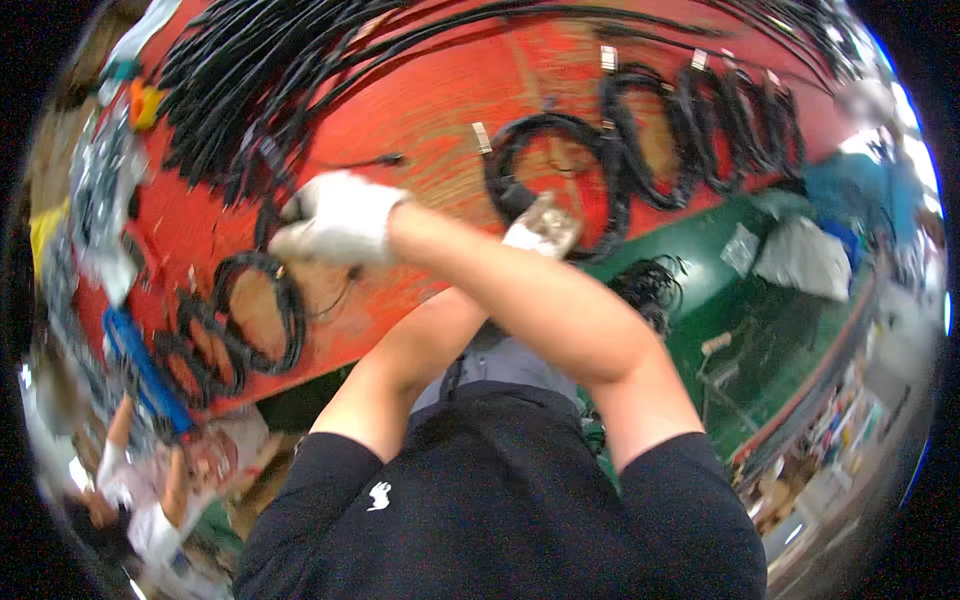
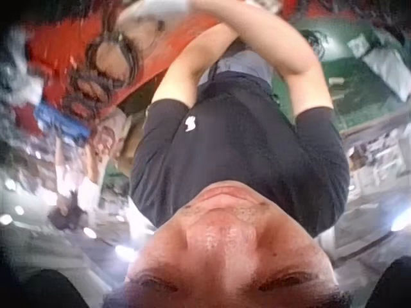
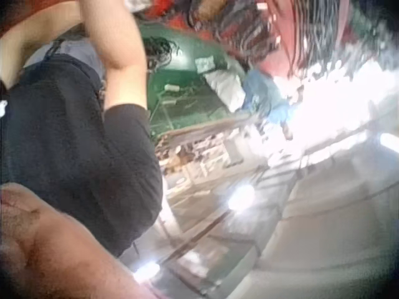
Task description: Checking and placing coiled black cables into plastic bags.
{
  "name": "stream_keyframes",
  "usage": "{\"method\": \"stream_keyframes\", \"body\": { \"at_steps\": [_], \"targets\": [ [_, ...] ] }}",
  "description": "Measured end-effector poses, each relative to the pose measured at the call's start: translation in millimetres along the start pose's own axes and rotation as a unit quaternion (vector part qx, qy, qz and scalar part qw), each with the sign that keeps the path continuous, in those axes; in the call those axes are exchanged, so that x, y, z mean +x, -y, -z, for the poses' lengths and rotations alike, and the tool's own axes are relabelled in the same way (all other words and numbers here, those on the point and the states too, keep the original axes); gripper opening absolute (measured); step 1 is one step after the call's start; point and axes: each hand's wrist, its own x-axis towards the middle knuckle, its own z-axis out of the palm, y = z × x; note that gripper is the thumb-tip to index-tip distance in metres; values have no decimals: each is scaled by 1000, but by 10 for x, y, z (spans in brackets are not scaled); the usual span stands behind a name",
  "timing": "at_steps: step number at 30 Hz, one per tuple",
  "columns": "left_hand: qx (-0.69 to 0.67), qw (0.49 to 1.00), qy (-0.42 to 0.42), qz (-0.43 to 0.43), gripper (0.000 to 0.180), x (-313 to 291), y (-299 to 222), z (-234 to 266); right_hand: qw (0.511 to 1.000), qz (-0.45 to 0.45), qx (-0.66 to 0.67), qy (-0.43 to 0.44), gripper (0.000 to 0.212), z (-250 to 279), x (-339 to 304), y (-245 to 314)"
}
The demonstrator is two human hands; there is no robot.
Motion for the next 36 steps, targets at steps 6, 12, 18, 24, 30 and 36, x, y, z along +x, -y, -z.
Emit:
{"method": "stream_keyframes", "body": {
  "at_steps": [6, 12, 18, 24, 30, 36],
  "targets": [
    [-249, 944, 33, 216, 22, -451, 85, -135, 998, 10, 64, -4, 32, 355, 164, 0],
    [3, 985, 113, 129, 11, -1658, 304, 386, 997, 66, -6, -34, 31, 389, 398, 126],
    [101, 964, 193, 150, 34, -2642, 558, 1506, 993, 105, -43, -22, 31, 290, 608, 165],
    [22, 970, 84, 227, 66, -2556, 524, 2139, 998, 24, -45, -21, 31, 227, 588, -2],
    [134, 775, -152, 599, 52, -1895, 1186, 1775, 998, -17, -43, -42, 34, 234, 649, -123],
    [109, 791, -161, 581, 38, -1753, 1543, 1678, 997, 12, -1, -75, 38, 325, 809, -358]
  ]
}}
